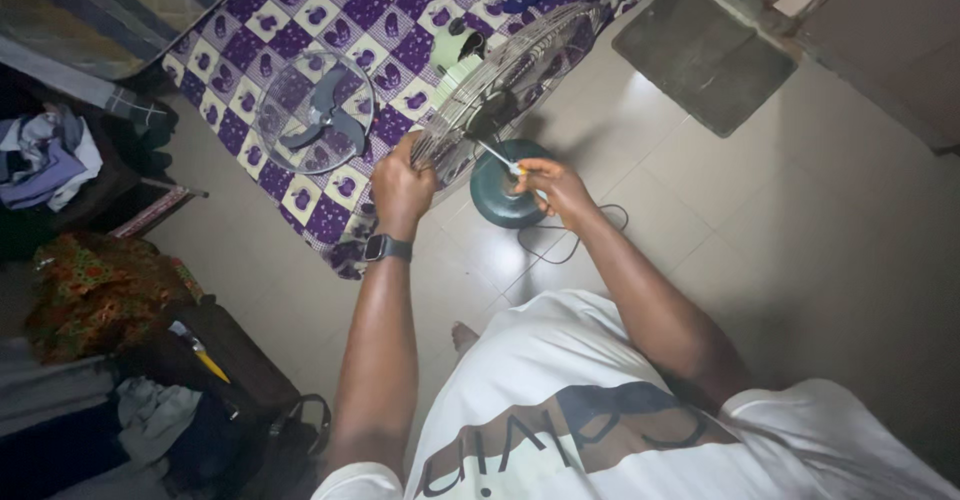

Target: The person uses a screwdriver to remove screws from the front grill and motor housing of a standing fan. They detach the front grill and the motor casing, placing the parts on a nearby bed.

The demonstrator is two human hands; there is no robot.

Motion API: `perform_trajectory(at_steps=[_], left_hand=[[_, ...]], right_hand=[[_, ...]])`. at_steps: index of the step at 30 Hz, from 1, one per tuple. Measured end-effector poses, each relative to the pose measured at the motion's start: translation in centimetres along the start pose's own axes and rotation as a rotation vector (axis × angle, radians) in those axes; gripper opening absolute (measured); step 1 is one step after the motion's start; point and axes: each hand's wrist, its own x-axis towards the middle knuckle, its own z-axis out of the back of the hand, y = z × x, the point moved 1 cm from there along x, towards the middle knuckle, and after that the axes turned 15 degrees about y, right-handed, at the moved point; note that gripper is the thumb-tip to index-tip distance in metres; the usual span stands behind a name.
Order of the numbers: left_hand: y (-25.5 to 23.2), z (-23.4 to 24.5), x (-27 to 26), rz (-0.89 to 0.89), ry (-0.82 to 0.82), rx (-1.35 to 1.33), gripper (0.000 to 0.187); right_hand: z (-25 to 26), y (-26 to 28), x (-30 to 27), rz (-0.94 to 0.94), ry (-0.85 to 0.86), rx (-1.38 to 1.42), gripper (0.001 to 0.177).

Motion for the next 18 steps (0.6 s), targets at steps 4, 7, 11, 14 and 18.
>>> perform_trajectory(at_steps=[4, 7, 11, 14, 18], left_hand=[[0.2, -0.2, -0.7, -0.038, -0.018, -0.044, 0.033], [-0.3, -0.2, -0.5, -0.004, -0.001, -0.059, 0.033], [-0.7, -0.2, -0.6, 0.02, 0.015, -0.034, 0.036], [-0.6, -0.3, -0.7, 0.007, 0.011, -0.042, 0.036], [-0.2, -0.5, -0.6, -0.004, 0.014, -0.038, 0.038]], right_hand=[[-0.5, -1.1, 0.0, 0.003, 0.005, 0.018, 0.053], [-0.7, -1.2, 0.4, 0.007, 0.002, 0.007, 0.055], [-1.1, -1.6, 0.4, 0.032, -0.013, 0.023, 0.055], [-1.2, -2.0, 0.3, 0.044, -0.018, 0.029, 0.056], [-1.3, -2.4, 0.5, 0.061, -0.027, 0.004, 0.055]])
